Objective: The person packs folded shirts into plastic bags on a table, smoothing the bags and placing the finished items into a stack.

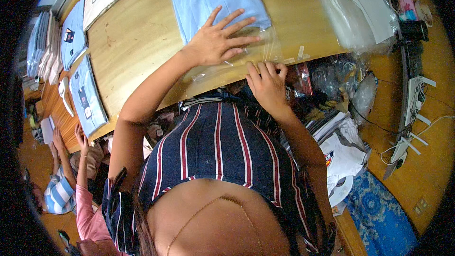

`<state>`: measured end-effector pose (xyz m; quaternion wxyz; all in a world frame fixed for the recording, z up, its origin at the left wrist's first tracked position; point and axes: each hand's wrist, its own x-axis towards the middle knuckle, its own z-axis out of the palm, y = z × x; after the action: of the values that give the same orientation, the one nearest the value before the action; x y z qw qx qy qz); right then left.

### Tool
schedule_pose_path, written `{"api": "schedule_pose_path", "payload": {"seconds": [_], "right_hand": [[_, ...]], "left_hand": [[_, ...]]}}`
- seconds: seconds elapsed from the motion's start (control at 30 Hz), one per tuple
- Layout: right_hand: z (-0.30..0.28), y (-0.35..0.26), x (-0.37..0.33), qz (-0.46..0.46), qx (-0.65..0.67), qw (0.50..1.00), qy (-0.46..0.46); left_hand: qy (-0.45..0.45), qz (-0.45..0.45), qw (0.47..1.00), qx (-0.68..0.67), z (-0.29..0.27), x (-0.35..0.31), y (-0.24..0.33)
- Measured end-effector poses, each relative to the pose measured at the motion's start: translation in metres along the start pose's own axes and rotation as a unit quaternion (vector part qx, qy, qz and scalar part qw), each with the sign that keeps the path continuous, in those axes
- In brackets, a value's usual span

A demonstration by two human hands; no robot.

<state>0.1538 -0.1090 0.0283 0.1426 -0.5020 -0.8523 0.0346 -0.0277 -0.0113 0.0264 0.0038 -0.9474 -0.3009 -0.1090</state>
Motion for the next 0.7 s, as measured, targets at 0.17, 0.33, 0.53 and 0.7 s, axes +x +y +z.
{"api": "schedule_pose_path", "payload": {"seconds": [0.17,0.33,0.53,0.7], "right_hand": [[0.0,-0.018,0.015,0.038,-0.04,0.998,0.007],[0.002,-0.032,0.026,0.059,-0.036,0.997,0.043],[0.017,-0.021,0.019,0.016,0.002,0.999,0.042],[0.021,-0.015,-0.007,-0.073,0.02,0.995,0.063]], "left_hand": [[-0.033,-0.016,0.999,-0.003,0.019,-0.017,-0.004],[-0.033,-0.009,0.999,0.002,0.019,-0.017,-0.005],[-0.03,-0.013,0.999,0.009,0.02,-0.018,-0.005],[-0.026,-0.018,1.0,-0.002,0.022,-0.019,-0.006]]}}
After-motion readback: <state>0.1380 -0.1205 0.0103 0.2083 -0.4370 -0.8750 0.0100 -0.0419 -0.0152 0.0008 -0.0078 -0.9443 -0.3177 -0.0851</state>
